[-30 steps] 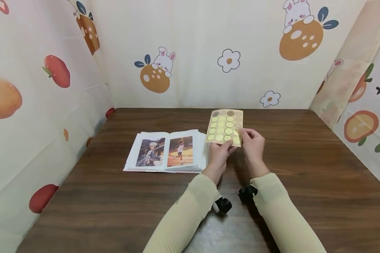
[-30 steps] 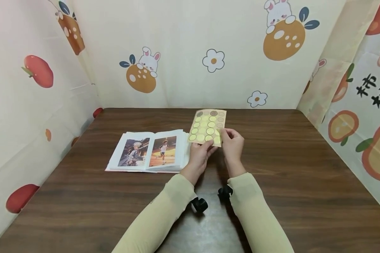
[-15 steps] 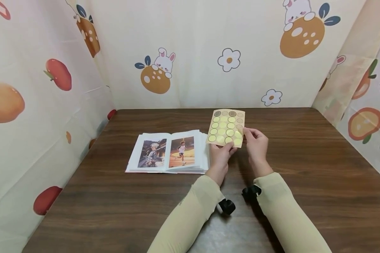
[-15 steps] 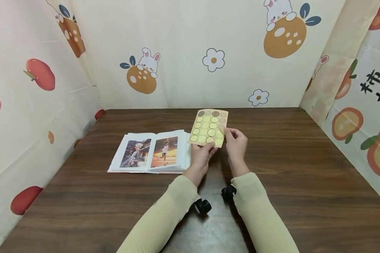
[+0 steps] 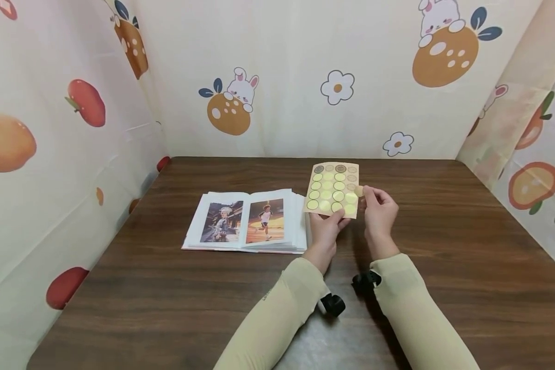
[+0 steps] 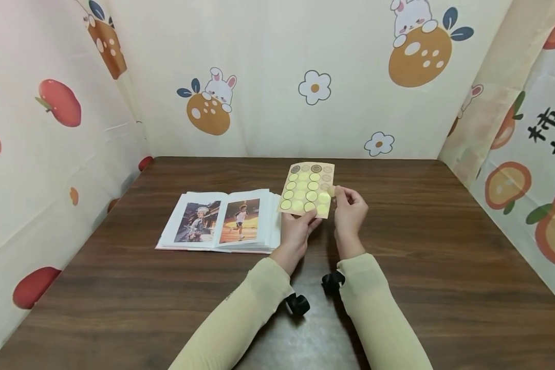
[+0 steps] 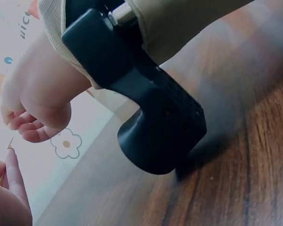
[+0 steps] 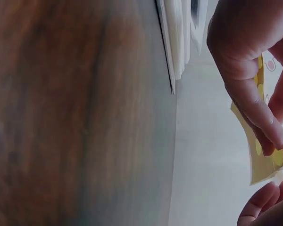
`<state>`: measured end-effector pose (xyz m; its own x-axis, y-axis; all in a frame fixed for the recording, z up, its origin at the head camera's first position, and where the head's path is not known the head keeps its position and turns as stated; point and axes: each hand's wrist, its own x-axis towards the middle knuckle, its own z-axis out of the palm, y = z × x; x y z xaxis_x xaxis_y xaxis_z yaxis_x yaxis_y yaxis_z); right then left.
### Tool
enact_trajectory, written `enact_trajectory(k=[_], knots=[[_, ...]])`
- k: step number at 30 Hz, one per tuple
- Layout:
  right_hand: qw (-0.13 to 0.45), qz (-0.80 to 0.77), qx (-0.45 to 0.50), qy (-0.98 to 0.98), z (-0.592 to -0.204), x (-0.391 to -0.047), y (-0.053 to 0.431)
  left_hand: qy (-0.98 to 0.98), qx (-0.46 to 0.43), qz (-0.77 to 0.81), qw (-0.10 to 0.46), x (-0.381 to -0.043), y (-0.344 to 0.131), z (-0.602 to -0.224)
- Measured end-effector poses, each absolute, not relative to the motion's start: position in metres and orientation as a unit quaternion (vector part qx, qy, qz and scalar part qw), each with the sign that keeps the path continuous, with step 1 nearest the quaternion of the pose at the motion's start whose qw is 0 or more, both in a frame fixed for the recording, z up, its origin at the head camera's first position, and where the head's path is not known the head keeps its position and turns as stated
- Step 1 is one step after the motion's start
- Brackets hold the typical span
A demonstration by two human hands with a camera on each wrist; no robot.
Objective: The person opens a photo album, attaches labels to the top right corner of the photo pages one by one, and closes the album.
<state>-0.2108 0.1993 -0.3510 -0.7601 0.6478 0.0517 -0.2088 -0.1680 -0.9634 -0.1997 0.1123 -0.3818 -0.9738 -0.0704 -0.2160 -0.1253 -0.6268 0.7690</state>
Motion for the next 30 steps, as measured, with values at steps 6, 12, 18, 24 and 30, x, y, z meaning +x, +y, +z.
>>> enact_trajectory(k=[6, 12, 18, 24, 30], knots=[[0.307, 0.754, -0.184, -0.551, -0.350, -0.212, 0.199, 0.419, -0.134, 0.898, 0.027, -0.196, 0.114, -0.382], [0.294, 0.773, -0.184, -0.531, -0.354, -0.212, 0.195, 0.426, -0.142, 0.893, 0.031, -0.194, 0.115, -0.390], [0.275, 0.769, -0.179, -0.548, -0.357, -0.210, 0.194, 0.413, -0.157, 0.895, 0.057, -0.189, 0.113, -0.390], [0.268, 0.768, -0.172, -0.556, -0.353, -0.211, 0.196, 0.436, -0.154, 0.866, 0.192, -0.182, 0.113, -0.381], [0.234, 0.779, -0.183, -0.552, -0.347, -0.213, 0.196, 0.496, -0.101, 0.780, 0.367, -0.179, 0.106, -0.373]])
